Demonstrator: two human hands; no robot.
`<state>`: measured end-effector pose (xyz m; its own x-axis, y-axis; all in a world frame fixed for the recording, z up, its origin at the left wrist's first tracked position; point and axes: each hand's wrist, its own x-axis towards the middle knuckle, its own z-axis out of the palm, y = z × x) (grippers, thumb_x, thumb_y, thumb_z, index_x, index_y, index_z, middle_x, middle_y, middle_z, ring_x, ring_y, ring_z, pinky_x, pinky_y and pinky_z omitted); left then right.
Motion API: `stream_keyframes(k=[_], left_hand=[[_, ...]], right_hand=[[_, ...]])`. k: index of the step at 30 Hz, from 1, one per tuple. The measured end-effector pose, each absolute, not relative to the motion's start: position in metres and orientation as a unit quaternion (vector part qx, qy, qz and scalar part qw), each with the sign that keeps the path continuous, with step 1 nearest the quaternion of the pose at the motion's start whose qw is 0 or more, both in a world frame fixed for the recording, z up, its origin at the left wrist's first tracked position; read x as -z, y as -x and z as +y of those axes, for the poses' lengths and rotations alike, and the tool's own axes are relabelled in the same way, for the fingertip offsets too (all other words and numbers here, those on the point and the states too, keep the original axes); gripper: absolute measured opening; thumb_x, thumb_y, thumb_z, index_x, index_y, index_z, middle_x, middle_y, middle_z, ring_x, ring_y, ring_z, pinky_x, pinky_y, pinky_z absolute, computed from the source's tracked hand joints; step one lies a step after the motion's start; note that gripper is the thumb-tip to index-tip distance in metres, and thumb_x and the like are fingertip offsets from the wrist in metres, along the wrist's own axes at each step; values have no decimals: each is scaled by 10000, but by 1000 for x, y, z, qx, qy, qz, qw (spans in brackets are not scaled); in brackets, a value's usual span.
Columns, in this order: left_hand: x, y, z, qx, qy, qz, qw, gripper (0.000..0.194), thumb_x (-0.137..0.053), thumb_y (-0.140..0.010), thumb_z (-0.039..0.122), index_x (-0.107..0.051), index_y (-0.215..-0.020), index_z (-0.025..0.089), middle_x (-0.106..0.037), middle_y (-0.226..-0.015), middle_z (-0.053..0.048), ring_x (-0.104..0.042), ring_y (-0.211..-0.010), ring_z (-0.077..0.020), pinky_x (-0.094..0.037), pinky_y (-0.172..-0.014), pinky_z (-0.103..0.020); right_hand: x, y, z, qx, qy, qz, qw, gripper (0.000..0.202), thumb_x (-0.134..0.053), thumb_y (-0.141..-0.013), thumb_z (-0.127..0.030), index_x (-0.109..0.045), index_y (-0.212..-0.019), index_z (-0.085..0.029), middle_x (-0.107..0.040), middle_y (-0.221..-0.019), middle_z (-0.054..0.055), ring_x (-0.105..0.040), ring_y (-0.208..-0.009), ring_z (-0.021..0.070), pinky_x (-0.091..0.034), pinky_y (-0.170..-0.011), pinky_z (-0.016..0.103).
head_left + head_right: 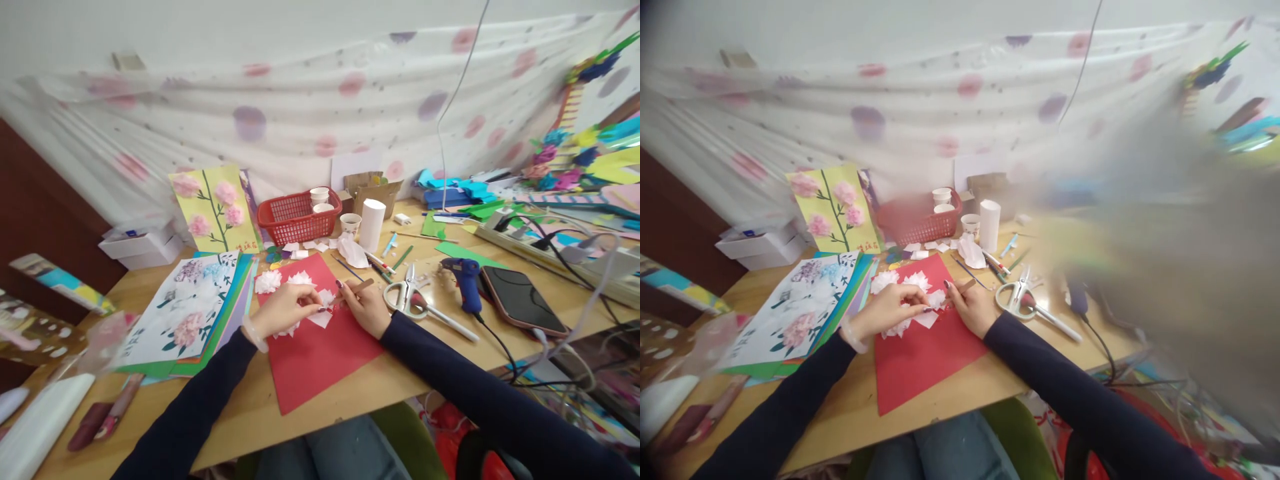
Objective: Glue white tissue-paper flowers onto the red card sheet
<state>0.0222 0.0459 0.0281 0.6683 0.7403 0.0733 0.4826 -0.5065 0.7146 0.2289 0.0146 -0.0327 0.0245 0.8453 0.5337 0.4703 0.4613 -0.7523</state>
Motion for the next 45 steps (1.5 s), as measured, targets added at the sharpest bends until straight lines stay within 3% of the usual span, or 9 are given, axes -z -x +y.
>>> stream_keyframes(k=[8, 14, 19, 21, 23, 25, 27, 37, 45], left_hand=[[-2, -39, 64, -185, -865, 376, 278, 95, -605, -806, 146, -697, -786, 164, -713, -766, -37, -644, -729, -182, -452, -663, -265], [3, -40, 66, -196, -869, 374, 259, 97, -621, -842, 207, -688, -778, 177, -702, -743, -20, -642, -721, -171, -460, -660, -254], [4, -31, 62, -213, -869, 393, 213, 201, -557, -926, 317, -686, -999, 181, -720, -1000, -77, -659, -936, -219, -499, -849, -338], [5, -24, 58, -214, -871, 399, 193, 312, -636, -885, 365, -659, -1136, 181, -681, -1197, -119, -600, -1156, -284, -428, -1025, -439], [7, -16, 54, -181, -880, 408, 164, 594, -758, -790, 435, -589, -1302, 186, -576, -1403, -158, -450, -1354, -367, -271, -1143, -570], [10, -12, 51, -124, -891, 417, 129, 852, -808, -725, 522, -478, -1440, 196, -458, -1527, -173, -303, -1450, -419, -133, -1162, -670], [12, -11, 49, -75, -899, 419, 100, 930, -784, -729, 591, -417, -1495, 210, -415, -1561, -165, -219, -1482, -439, -53, -1148, -721], [16, -10, 52, -85, -910, 398, 82, 820, -749, -740, 641, -502, -1444, 303, -476, -1526, -132, -241, -1454, -483, 2, -1084, -793], [19, -9, 54, -83, -908, 402, 80, 802, -742, -739, 659, -546, -1413, 272, -483, -1522, -134, -216, -1462, -456, 58, -1114, -740]], right_hand=[[35, -233, 9, -180, 499, -641, 555, 580, -334, -1026, -564, -597, -654, -205, -589, -490, 6, -548, -425, 123, -413, -452, 236], [32, -228, 6, -134, 466, -725, 489, 586, -305, -1042, -532, -607, -663, -201, -624, -542, 23, -576, -474, 123, -424, -488, 233], [35, -228, 8, -117, 466, -745, 463, 580, -316, -1040, -528, -638, -696, -191, -614, -546, 26, -561, -489, 128, -400, -496, 239], [36, -229, 9, -109, 464, -753, 454, 576, -314, -1043, -513, -636, -692, -189, -609, -549, 29, -553, -493, 129, -395, -509, 243], [38, -229, 9, -103, 460, -761, 445, 565, -315, -1045, -496, -635, -694, -189, -617, -569, 37, -563, -514, 136, -406, -535, 249], [39, -228, 9, -98, 456, -770, 435, 542, -323, -1045, -478, -643, -717, -188, -640, -607, 51, -590, -549, 149, -424, -565, 254], [40, -227, 8, -94, 453, -778, 425, 511, -334, -1045, -457, -654, -749, -189, -669, -653, 65, -620, -587, 159, -439, -592, 256], [38, -220, 9, -86, 480, -776, 400, 458, -379, -1024, -489, -577, -710, -221, -609, -608, 37, -561, -567, 161, -417, -594, 270], [39, -226, 6, -124, 488, -725, 469, 603, -262, -1038, -560, -645, -741, -200, -632, -580, 37, -590, -493, 152, -457, -500, 261]])
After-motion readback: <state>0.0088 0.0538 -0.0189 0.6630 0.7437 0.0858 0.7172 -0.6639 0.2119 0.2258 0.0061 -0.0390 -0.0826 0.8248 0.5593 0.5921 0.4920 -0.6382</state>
